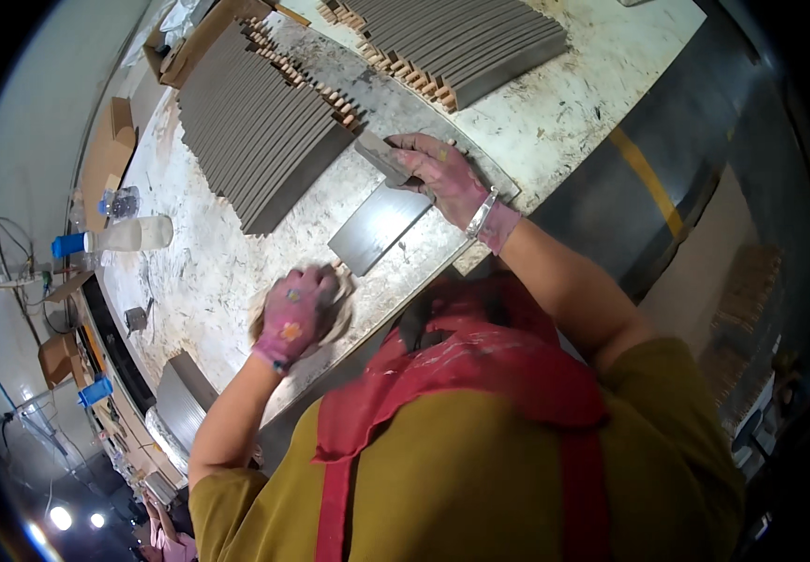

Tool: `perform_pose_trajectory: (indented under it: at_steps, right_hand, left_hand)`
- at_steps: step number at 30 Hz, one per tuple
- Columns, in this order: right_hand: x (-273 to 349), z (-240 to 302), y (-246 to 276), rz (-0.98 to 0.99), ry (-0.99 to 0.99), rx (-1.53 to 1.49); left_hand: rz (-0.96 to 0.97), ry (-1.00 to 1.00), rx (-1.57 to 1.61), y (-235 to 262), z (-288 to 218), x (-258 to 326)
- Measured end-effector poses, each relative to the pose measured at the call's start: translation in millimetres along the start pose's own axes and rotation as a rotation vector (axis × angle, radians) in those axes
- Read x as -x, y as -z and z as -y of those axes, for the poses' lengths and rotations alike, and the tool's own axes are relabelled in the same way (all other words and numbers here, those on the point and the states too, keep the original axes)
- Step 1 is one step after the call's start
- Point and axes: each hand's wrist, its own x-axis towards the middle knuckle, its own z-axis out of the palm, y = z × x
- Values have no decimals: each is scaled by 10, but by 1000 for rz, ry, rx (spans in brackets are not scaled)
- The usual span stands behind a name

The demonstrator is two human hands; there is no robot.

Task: The person uses a small grey block to polish the surfaces and ends of several wooden slats, wiping them with a cloth and then placing them in a stack.

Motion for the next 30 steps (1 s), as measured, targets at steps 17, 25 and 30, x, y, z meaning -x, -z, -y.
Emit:
perform_pose_trajectory:
  at_steps: [17, 25, 30]
  right_hand:
    - [-6, -43, -34, -67, -19, -31]
    - [-65, -34, -19, -53, -2, -11]
    - [1, -20, -32, -67, 20, -49]
  left_hand:
    - [18, -98, 36, 139, -9, 6]
    - [-251, -119, 15, 27, -318, -431]
    - [48, 101, 56, -78, 339, 421]
